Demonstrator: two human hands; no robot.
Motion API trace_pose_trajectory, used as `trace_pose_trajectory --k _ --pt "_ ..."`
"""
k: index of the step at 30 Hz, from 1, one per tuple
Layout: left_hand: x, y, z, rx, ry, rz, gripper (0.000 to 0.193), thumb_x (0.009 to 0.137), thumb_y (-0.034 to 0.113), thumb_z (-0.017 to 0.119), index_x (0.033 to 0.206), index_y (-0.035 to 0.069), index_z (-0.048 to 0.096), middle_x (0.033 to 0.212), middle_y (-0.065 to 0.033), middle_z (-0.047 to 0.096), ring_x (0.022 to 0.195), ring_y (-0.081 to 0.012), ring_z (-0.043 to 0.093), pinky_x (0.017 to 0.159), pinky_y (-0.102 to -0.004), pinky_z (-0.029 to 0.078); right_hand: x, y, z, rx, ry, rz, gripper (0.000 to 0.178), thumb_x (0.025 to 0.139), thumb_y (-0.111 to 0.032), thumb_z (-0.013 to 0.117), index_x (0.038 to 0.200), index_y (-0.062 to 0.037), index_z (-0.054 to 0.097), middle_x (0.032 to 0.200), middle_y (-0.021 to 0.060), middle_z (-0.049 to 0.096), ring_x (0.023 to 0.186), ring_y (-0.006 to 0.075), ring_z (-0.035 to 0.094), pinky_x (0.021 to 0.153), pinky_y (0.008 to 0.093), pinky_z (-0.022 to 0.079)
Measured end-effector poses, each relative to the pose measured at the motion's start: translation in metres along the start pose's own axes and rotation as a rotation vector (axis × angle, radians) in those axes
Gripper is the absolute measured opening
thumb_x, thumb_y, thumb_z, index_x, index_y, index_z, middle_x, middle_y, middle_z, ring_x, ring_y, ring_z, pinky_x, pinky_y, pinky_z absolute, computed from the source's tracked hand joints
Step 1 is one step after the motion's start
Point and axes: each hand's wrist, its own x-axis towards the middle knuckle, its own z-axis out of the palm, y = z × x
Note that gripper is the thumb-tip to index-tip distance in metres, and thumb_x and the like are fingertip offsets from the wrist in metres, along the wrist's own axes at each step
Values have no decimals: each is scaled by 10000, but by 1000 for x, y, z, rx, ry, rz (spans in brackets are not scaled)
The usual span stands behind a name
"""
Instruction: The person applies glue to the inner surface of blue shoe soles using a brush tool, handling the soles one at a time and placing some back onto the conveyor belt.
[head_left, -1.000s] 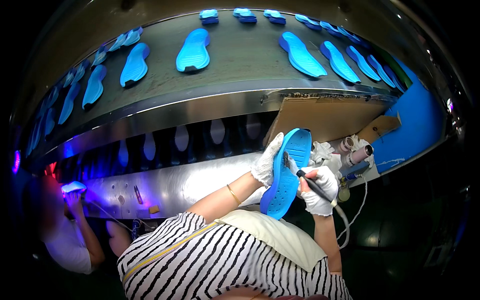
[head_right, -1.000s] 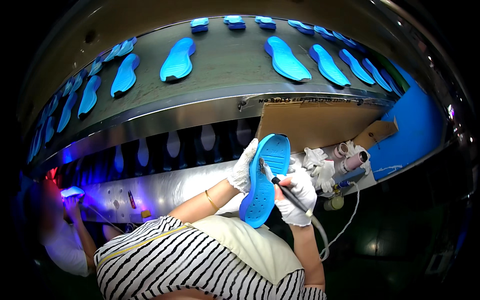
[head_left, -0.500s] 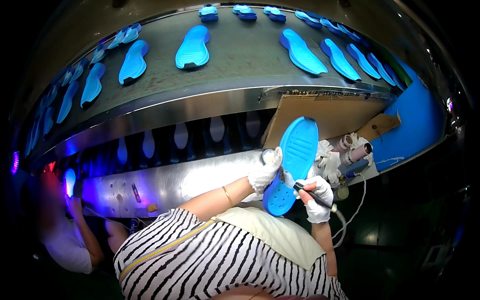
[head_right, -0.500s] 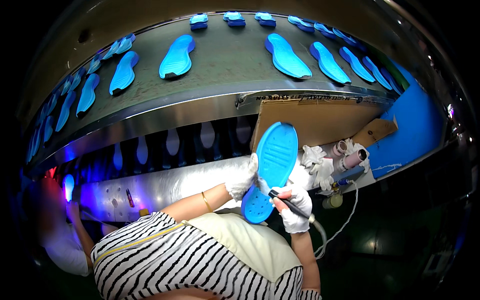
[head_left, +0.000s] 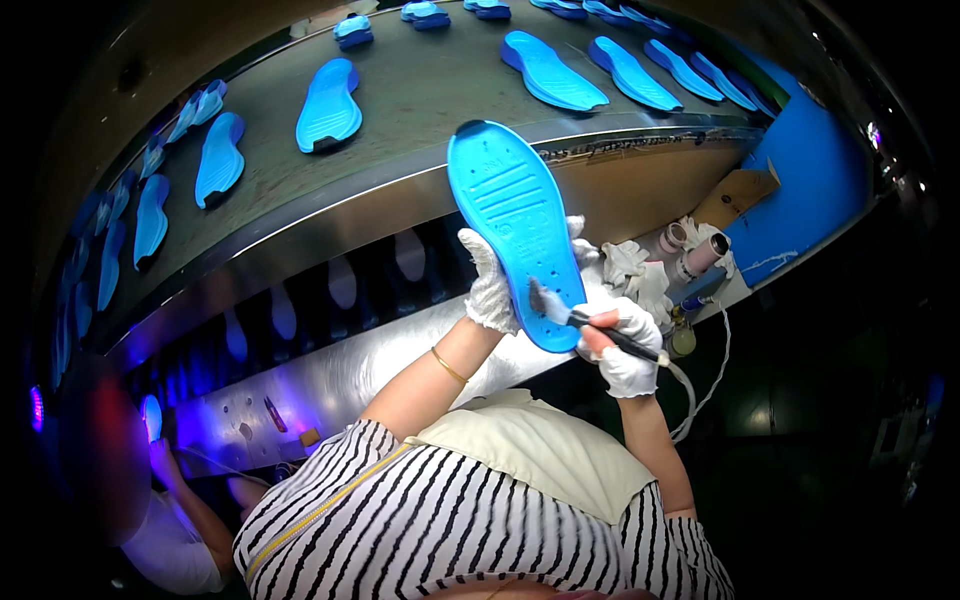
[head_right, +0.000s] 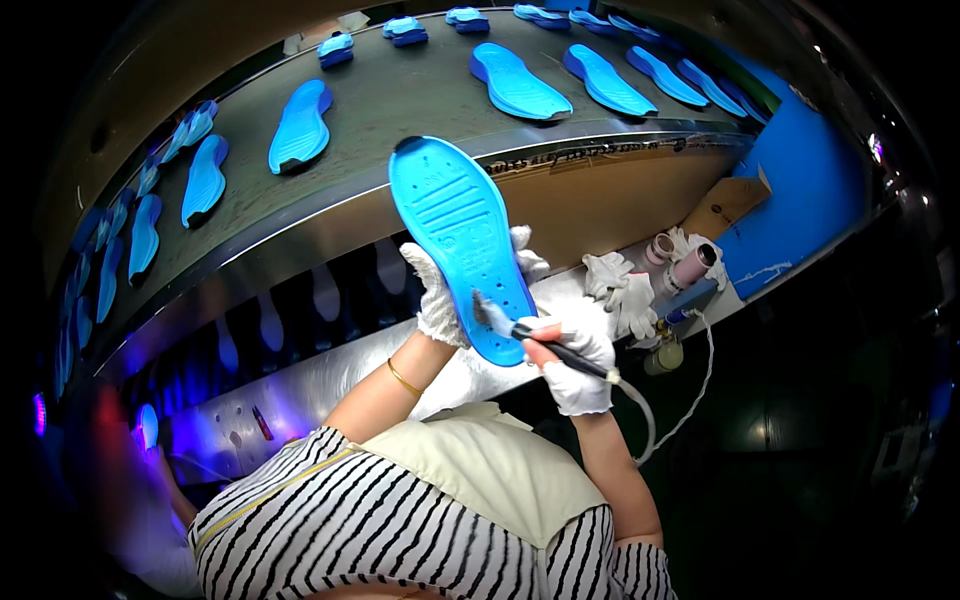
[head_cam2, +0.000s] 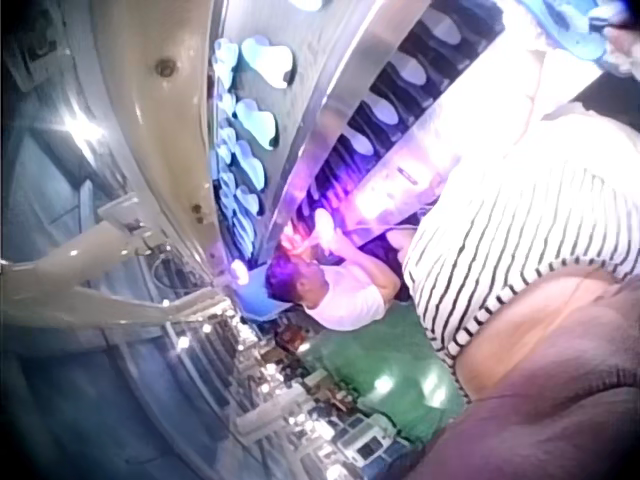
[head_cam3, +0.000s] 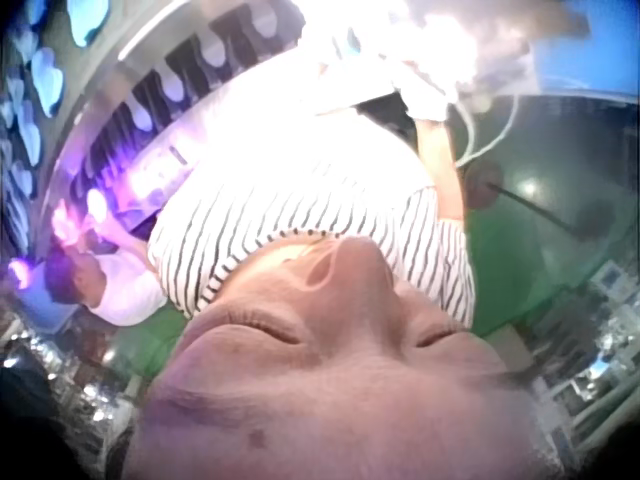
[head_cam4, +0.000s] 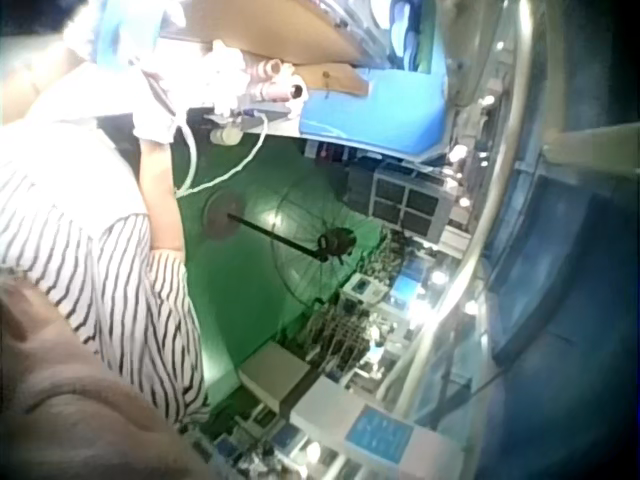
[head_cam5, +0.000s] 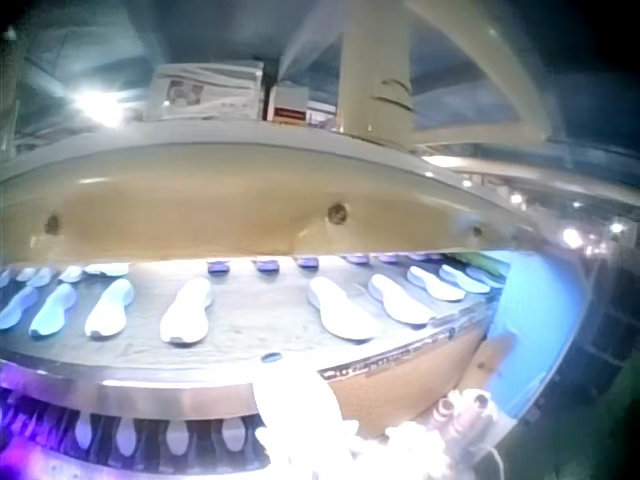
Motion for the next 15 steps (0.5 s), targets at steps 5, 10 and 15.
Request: trace_pose_trajectory --k 5,10,15 --pt "7 9 -7 -46 -126 27 1255 505 909 425 1362 -2 312 1274 -178 503 1107 -390 535 947 -538 436 3 -5 -4 175 -233 204 158 730 83 669 838 -18 616 823 88 634 682 106 584 608 224 471" --pt "11 16 3 83 -177 58 1208 507 836 564 1378 42 303 1297 -218 469 1135 -394 520 994 -551 391 6 -4 3 178 -8 42 118 733 81 655 795 -3 601 848 112 646 706 123 602 649 236 483" --pt "19 25 7 201 -215 -48 1254 446 838 595 1356 14 338 1271 -235 485 1110 -361 543 919 -471 481 13 13 -23 300 -237 230 134 692 31 676 802 26 600 763 138 644 651 158 620 590 258 492"
